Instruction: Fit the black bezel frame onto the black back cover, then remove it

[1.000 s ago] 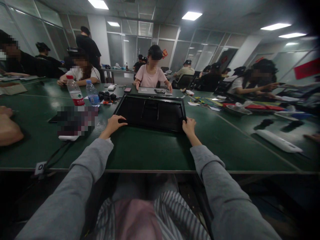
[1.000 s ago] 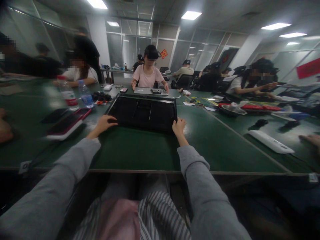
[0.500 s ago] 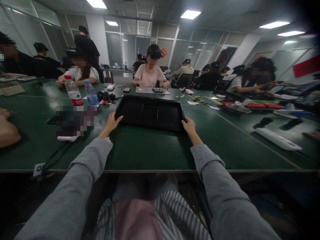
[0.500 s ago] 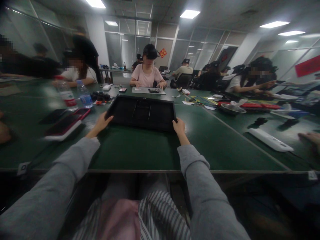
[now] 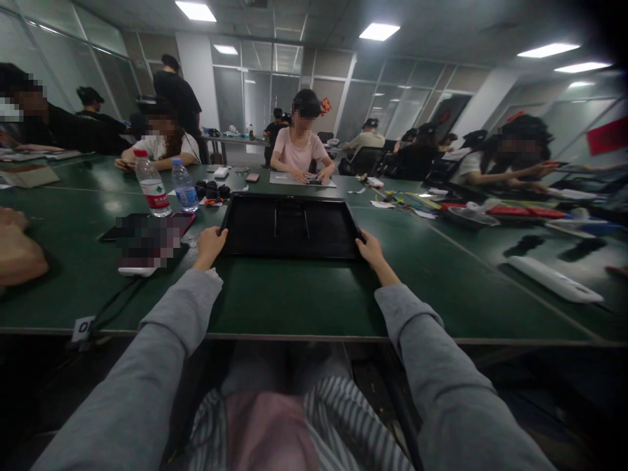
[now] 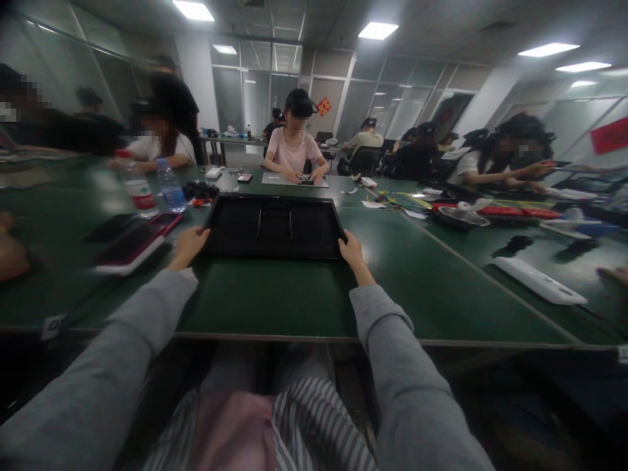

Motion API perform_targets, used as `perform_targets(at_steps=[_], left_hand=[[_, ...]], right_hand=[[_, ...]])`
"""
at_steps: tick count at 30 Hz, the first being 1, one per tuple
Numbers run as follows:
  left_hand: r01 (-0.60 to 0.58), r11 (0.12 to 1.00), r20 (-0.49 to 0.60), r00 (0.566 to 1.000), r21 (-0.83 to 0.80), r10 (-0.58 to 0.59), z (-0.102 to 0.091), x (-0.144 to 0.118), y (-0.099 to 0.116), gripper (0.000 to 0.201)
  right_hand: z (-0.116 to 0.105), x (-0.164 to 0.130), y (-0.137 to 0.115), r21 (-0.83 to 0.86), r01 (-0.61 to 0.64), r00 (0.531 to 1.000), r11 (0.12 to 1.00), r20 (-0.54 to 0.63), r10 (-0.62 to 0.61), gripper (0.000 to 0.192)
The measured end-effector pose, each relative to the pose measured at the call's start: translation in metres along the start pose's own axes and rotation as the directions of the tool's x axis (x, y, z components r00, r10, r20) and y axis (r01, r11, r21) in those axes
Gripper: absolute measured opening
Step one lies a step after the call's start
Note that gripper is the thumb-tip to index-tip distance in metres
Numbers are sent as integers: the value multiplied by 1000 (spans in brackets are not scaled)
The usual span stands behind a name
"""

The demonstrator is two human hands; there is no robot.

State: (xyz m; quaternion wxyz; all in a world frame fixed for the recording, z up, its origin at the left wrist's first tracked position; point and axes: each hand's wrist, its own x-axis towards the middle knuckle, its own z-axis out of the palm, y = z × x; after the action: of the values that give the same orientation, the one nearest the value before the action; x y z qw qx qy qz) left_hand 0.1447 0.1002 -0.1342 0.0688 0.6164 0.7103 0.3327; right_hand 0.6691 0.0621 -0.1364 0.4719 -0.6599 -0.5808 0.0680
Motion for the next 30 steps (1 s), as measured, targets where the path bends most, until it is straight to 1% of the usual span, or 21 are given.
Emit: perform_targets(at_steps=[4, 8, 13, 17, 21, 24, 27, 30], left_hand=[[-16, 999, -23, 1000, 40, 17, -2, -5, 2, 44], [6, 1000, -17, 1000, -2, -6, 1, -5, 2, 42], [9, 1000, -1, 1000, -26, -9, 4, -1, 1, 44], [39, 999, 27, 999, 17, -39, 4, 2, 1, 46], [54, 998, 33, 998, 13, -55, 3, 4, 2, 51], [52, 999, 34, 998, 12, -52, 2, 6, 1, 55], [57, 998, 43, 997, 14, -58, 0, 5, 1, 55], [58, 998, 47, 997, 12, -58, -1, 5, 0, 54]], right_hand=[[5, 3, 4, 49, -82, 997, 995, 12, 82, 52], [11, 8, 18, 20, -114, 993, 993, -1, 114, 56], [17, 13, 31, -12, -103, 994, 995, -42, 102, 52], [19, 17, 43, 73, -88, 995, 993, -48, 91, 53], [19, 19, 50, 172, -103, 994, 980, -17, 108, 54], [17, 17, 47, 225, -138, 990, 965, 6, 140, 53], [12, 13, 41, 270, -191, 982, 944, 52, 184, 53], [3, 10, 37, 280, -275, 960, 920, 135, 246, 54]])
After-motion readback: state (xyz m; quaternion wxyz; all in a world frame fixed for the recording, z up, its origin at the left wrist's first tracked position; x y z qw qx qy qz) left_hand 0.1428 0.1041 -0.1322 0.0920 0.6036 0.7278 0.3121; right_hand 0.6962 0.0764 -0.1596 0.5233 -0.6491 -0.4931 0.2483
